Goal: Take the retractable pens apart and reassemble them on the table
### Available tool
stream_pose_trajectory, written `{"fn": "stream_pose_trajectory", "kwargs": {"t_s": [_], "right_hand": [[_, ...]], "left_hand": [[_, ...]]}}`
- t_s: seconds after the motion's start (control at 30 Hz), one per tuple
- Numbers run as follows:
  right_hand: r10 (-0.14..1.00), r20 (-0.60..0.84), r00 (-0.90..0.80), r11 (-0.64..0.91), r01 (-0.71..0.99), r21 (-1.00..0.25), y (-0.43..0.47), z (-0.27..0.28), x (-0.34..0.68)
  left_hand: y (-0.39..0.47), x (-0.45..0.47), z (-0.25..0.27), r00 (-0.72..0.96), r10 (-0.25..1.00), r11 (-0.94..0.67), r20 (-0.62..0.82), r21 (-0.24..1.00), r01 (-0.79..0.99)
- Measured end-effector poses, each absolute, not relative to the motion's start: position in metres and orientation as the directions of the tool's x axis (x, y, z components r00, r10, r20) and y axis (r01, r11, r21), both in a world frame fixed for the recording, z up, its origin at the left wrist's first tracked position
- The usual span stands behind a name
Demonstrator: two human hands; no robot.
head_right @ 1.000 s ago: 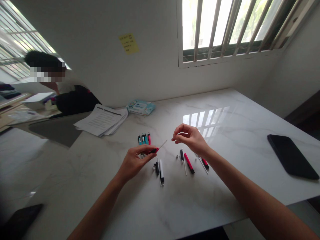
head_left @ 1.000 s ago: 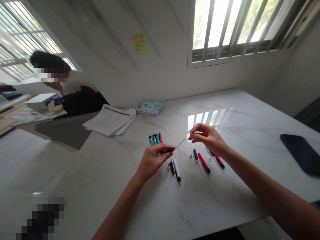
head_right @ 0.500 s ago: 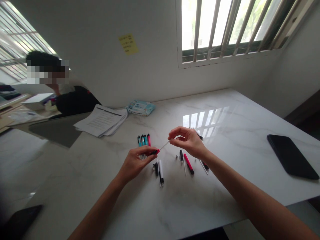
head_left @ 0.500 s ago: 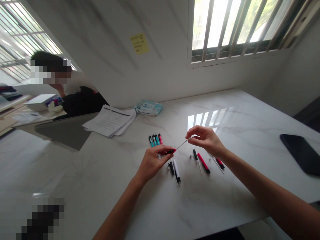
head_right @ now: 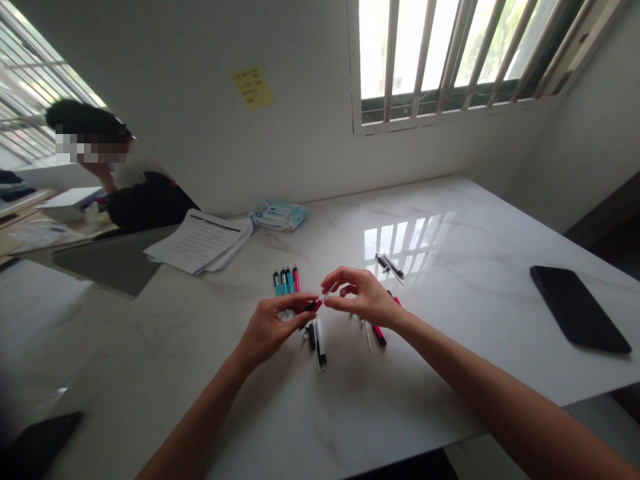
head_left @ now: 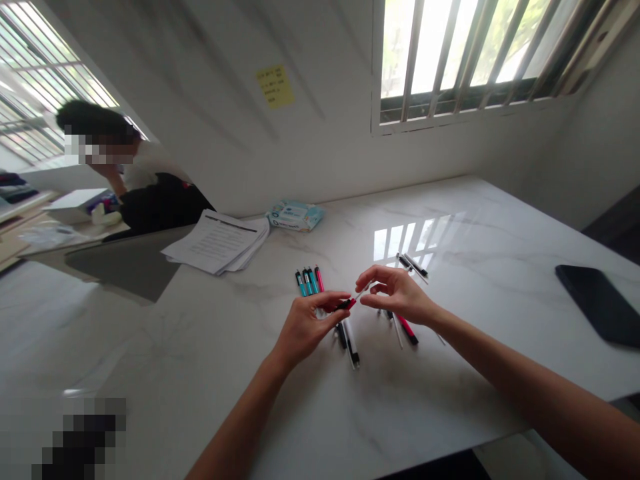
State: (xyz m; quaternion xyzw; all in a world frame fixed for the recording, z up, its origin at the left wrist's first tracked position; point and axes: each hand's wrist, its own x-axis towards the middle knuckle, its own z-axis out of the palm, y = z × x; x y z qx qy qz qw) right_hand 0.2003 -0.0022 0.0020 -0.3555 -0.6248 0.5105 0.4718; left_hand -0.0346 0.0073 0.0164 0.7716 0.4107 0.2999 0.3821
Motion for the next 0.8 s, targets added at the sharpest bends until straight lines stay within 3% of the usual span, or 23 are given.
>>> {"fn": "stream_pose_trajectory", "kwargs": {"t_s": [0.33, 0.63, 0.8], "right_hand": [[0.913, 0.280, -0.296, 0.313, 0.069, -0.947, -0.005, -0.009, 0.190], [0.945, 0.297, -0.140, 0.260, -0.231, -0.938, -0.007, 0.034, 0.223], [0.961, 0.262, -0.088, 0.240, -0.201, -0.950, 0.003, 0.029, 0.234]], "left_hand": [[0.000, -0.021, 0.018, 0.479, 0.861, -0.362, 0.170, 0.866, 0.344], [0.002, -0.027, 0.018, 0.370, 0.901, -0.375, 0.226, 0.835, 0.403], [0.008, -0.043, 0.010, 0.274, 0.910, -0.411, 0.311, 0.764, 0.498]]}}
